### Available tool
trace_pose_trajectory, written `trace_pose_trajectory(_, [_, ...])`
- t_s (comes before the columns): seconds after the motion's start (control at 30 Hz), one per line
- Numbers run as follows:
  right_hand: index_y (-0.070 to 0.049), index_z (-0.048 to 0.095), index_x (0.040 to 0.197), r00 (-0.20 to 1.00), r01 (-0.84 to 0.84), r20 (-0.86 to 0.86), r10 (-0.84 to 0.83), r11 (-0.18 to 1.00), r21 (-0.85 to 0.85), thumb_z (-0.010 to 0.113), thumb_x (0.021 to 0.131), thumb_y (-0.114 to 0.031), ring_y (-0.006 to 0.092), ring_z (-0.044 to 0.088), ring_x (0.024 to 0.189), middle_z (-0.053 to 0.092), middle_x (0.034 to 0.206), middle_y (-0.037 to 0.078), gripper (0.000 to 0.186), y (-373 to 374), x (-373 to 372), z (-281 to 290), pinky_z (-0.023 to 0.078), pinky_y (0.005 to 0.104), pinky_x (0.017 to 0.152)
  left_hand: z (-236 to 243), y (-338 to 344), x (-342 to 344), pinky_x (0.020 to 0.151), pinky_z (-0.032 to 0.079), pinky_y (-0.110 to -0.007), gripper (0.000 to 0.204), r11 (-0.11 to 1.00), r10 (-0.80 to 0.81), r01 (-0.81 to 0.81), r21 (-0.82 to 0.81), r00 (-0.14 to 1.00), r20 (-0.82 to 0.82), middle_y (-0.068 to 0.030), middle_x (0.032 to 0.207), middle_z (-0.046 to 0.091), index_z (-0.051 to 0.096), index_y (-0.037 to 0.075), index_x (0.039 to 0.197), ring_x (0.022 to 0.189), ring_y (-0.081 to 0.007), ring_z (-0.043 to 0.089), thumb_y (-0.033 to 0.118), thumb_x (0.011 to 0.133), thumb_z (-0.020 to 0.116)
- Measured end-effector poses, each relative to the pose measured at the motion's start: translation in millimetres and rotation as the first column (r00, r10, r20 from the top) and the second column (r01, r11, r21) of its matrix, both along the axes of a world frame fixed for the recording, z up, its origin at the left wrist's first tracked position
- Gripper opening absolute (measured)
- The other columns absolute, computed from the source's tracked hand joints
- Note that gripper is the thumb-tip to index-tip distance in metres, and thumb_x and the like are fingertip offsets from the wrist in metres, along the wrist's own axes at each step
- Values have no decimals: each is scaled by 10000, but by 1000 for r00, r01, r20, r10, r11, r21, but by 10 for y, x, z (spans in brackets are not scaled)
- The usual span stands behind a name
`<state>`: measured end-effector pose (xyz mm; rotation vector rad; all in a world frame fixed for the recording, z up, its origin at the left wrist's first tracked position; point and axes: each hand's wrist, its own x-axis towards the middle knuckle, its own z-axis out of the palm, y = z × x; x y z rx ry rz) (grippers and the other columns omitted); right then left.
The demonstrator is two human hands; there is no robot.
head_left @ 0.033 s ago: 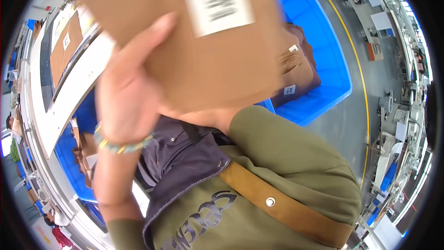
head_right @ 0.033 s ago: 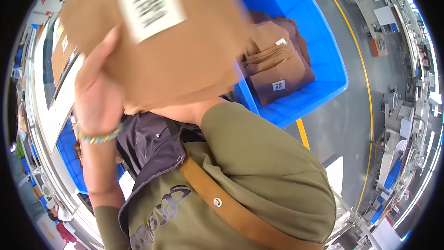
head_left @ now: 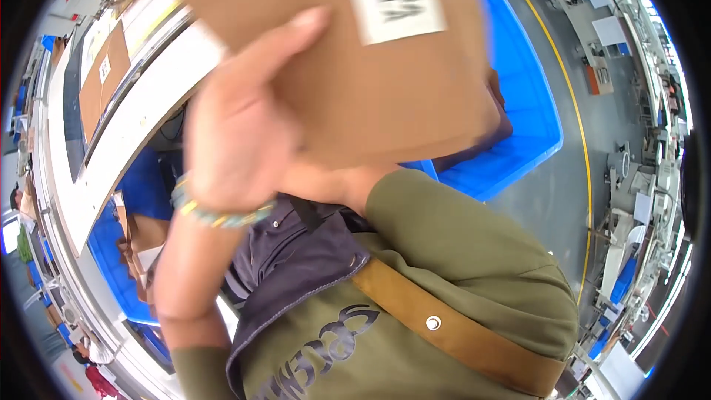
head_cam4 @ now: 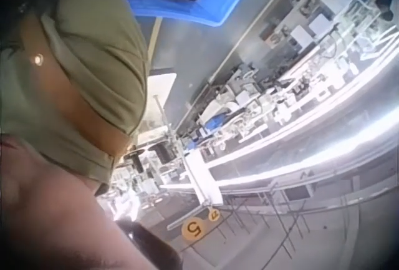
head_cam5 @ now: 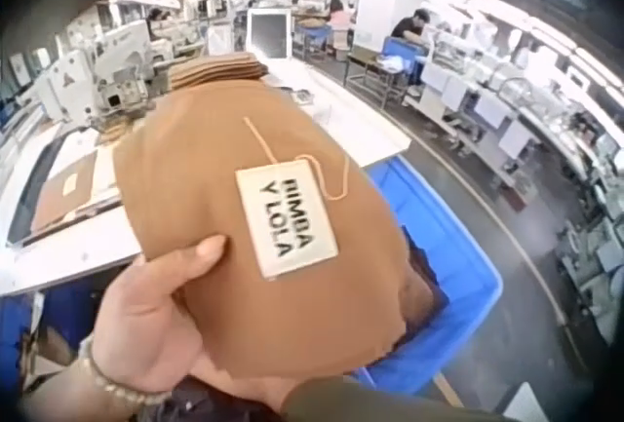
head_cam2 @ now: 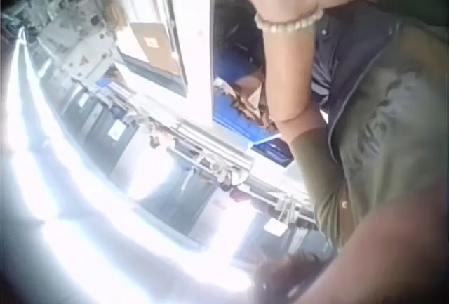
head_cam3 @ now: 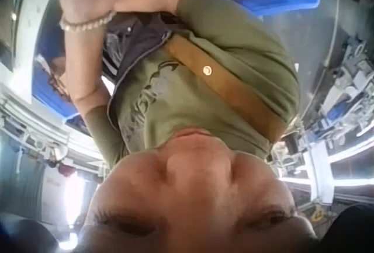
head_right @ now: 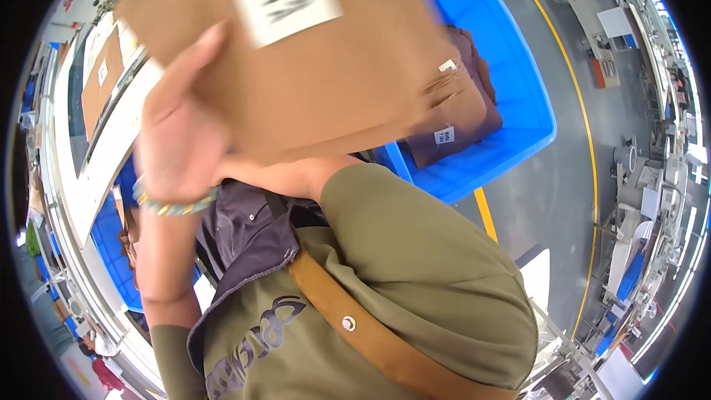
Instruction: Trimming excess material and thread from leather bag components using small scissors.
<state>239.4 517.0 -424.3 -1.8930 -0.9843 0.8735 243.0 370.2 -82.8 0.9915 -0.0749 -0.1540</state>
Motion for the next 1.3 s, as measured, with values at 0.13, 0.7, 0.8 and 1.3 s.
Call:
trace_pose_trajectory(0.13, [-71, 749, 987, 985, -137, 106, 137, 991, -6, 648, 892, -299, 337, 713, 924, 741, 1015, 152, 266, -7, -107, 218, 545, 462, 805, -363, -905, 131, 1062, 436, -331, 441, 965, -223, 185, -188, 952, -208, -114, 1251, 681, 582, -66, 1324, 1151, -194, 630, 153, 954, 678])
trace_pose_trajectory(0.7, [-39, 734, 962, 963, -252, 103, 249, 968, 13, 627, 922, -340, 380, 700, 948, 732, 983, 185, 322, -132, 61, 312, 538, 470, 803, 366, 506, -1322, 1023, 474, -429, 478, 998, -67, 66, 12, 953, 295, -257, 1279, 617, 549, -62, 1340, 1218, -349, 595, 304, 1034, 536])
trace_pose_trajectory(0.8, [-46, 708, 969, 962, -271, 31, 270, 962, 28, 650, 929, -325, 386, 696, 906, 725, 931, 183, 288, -71, -5, 401, 539, 464, 786, 325, 762, -1567, 995, 501, -433, 443, 996, 69, -91, 20, 863, 500, -258, 1238, 635, 582, -82, 1290, 1183, -358, 616, 281, 1041, 537])
trace_pose_trajectory(1.3, [-48, 689, 1126, 789, 78, -601, -127, 991, -108, 577, 1011, -215, -6, 316, 478, 569, 772, -48, 232, 57, 186, 583, 221, 197, 394, -2276, 1950, -3223, 1077, 438, -364, 552, 223, 975, -731, 644, 168, -148, -129, 1388, 574, 472, -18, 1445, 1256, -223, 563, 176, 970, 676])
